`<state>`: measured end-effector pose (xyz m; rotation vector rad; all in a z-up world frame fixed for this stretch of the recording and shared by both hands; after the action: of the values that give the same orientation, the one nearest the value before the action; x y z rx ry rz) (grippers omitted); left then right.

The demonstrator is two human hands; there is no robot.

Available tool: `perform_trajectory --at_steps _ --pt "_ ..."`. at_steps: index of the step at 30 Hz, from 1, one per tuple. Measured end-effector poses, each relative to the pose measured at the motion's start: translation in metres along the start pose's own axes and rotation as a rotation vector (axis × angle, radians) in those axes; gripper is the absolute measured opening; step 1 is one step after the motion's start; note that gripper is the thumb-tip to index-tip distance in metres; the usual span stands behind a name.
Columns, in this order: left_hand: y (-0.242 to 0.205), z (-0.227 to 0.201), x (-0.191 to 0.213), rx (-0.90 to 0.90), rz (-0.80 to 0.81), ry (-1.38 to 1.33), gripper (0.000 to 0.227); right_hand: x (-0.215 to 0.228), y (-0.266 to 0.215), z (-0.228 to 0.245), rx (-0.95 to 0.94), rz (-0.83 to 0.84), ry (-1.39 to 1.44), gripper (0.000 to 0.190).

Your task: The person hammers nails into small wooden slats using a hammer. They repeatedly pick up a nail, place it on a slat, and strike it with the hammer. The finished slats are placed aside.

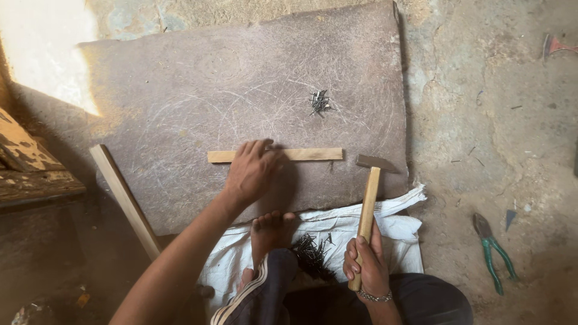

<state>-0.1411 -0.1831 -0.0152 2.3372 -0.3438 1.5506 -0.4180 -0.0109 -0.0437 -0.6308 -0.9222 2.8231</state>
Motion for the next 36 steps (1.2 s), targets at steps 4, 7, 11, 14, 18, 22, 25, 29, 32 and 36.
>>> perform_trajectory --at_steps 4,7,11,14,18,22,25,29,32,36 --pt "0.050 0.033 -0.029 0.413 0.321 -0.101 0.031 -0.002 0.002 -0.003 0.019 0.023 -0.002 0.066" --pt "0.099 0.043 -0.034 0.610 0.268 -0.414 0.021 0.007 0.002 -0.005 0.007 -0.021 -0.039 0.069" --pt "0.134 0.039 -0.050 0.613 0.477 -0.398 0.030 0.012 0.002 -0.007 0.097 -0.020 -0.190 0.076" --pt "0.156 0.028 -0.056 0.516 0.446 -0.287 0.028 0.016 -0.004 -0.011 0.023 -0.137 -0.263 0.079" --pt "0.162 0.027 -0.064 0.499 0.390 -0.315 0.020 -0.004 -0.012 0.003 0.092 -0.255 -0.611 0.078" --pt "0.156 0.024 -0.067 0.468 0.410 -0.309 0.025 -0.064 -0.014 0.048 0.720 -0.311 -1.289 0.077" --pt "0.146 0.023 -0.057 0.456 0.366 -0.429 0.024 -0.080 0.012 0.061 0.700 -0.144 -1.190 0.074" --pt "0.115 0.025 -0.042 0.563 0.187 -0.829 0.015 -0.050 0.032 0.045 0.057 -0.223 -0.762 0.080" --pt "0.084 0.020 -0.046 0.763 0.116 -1.344 0.018 -0.032 0.011 0.043 -0.052 -0.279 -0.764 0.081" --pt "0.048 -0.002 -0.049 0.812 0.212 -1.434 0.016 -0.013 -0.022 0.028 -0.034 -0.223 -0.630 0.083"
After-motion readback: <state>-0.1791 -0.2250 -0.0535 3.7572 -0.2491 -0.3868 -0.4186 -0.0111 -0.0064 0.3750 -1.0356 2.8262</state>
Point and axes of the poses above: each hand's wrist, its own y-axis towards the middle knuckle, its own x-axis out of the back of the hand, z = x × y, the point moved 7 cm from there along y, towards the middle knuckle, and after that the axes turned 1 degree about z, right-handed, at the moved point
